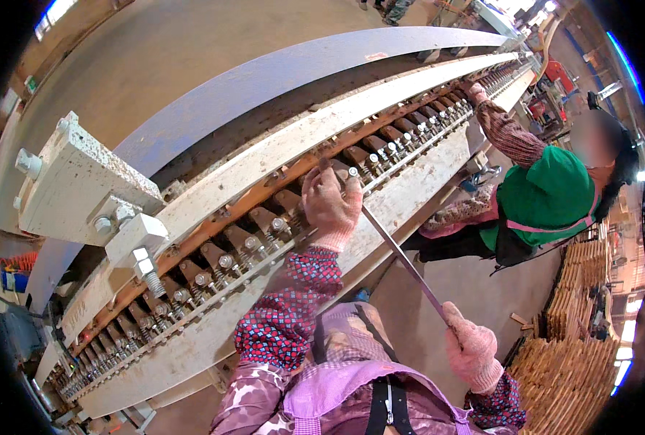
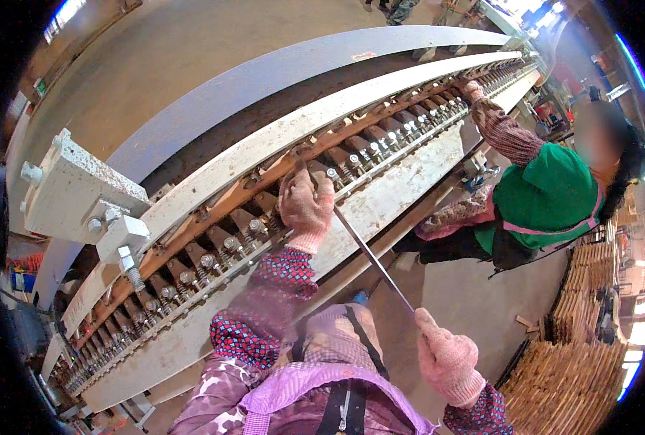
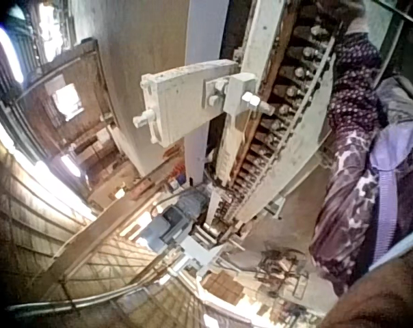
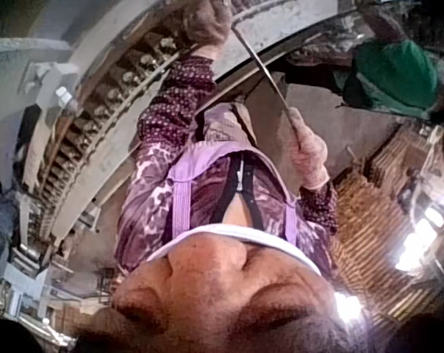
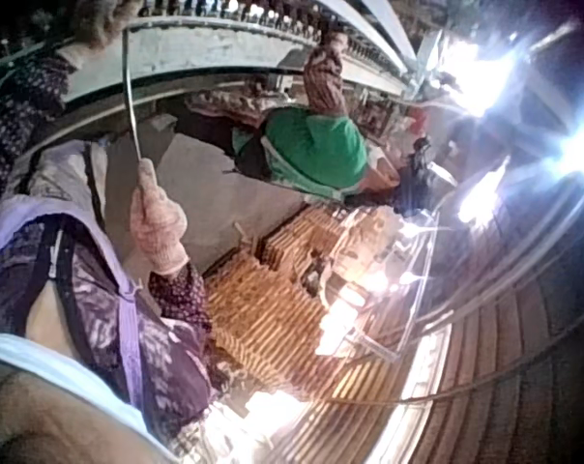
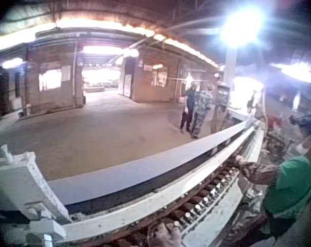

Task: The person uses a long metal rod to adjust a series of metal rollers on a large industrial machine. They systematically move the rod along the row of rollers, applying pressure or making adjustments to each one.

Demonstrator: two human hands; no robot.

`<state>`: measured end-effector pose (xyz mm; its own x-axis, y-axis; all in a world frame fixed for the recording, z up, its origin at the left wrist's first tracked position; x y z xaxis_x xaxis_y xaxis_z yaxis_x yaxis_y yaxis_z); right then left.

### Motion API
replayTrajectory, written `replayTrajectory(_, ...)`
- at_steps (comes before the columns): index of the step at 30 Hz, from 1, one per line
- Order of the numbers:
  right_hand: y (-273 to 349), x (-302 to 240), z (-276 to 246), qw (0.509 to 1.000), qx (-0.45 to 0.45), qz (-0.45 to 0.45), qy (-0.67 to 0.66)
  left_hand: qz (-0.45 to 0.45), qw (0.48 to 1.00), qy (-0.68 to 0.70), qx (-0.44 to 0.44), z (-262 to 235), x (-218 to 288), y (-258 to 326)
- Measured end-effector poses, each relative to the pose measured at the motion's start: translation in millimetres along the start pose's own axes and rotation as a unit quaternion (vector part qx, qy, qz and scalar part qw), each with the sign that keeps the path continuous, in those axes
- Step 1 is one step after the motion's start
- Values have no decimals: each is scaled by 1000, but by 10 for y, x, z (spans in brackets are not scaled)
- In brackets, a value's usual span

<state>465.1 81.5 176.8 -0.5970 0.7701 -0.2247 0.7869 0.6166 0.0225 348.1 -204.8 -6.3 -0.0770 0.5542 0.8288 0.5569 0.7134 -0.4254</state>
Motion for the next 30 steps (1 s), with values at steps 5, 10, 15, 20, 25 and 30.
replayTrajectory(5,-62,-105,-103,999,-34,24,22,33,998,-50,7,15,43,-23)
replayTrajectory(10,-89,-9,-131,999,-34,11,-3,-9,998,-25,-56,-7,62,-67)
replayTrajectory(15,-125,12,-180,997,-59,1,57,9,999,-5,-32,-60,112,-61)
replayTrajectory(20,-122,19,-187,998,-47,-14,38,28,999,-23,10,-49,88,-58)
replayTrajectory(25,-158,-51,-236,992,-73,-12,105,25,999,-27,2,-46,102,-48)
replayTrajectory(30,-190,-145,-279,989,-77,-11,130,-5,999,-28,-38,-27,123,-107)
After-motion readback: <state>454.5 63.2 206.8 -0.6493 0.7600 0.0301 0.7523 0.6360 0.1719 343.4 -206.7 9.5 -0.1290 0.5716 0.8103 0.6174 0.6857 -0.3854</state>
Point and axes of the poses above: each hand's wrist, its own y-axis away from the middle knuckle, its own z-axis out of the palm, x = y × z, the point moved 5 cm from there along -y, towards the middle knuckle, and after that the axes turned 2 degrees about y, right-handed, at the moved point
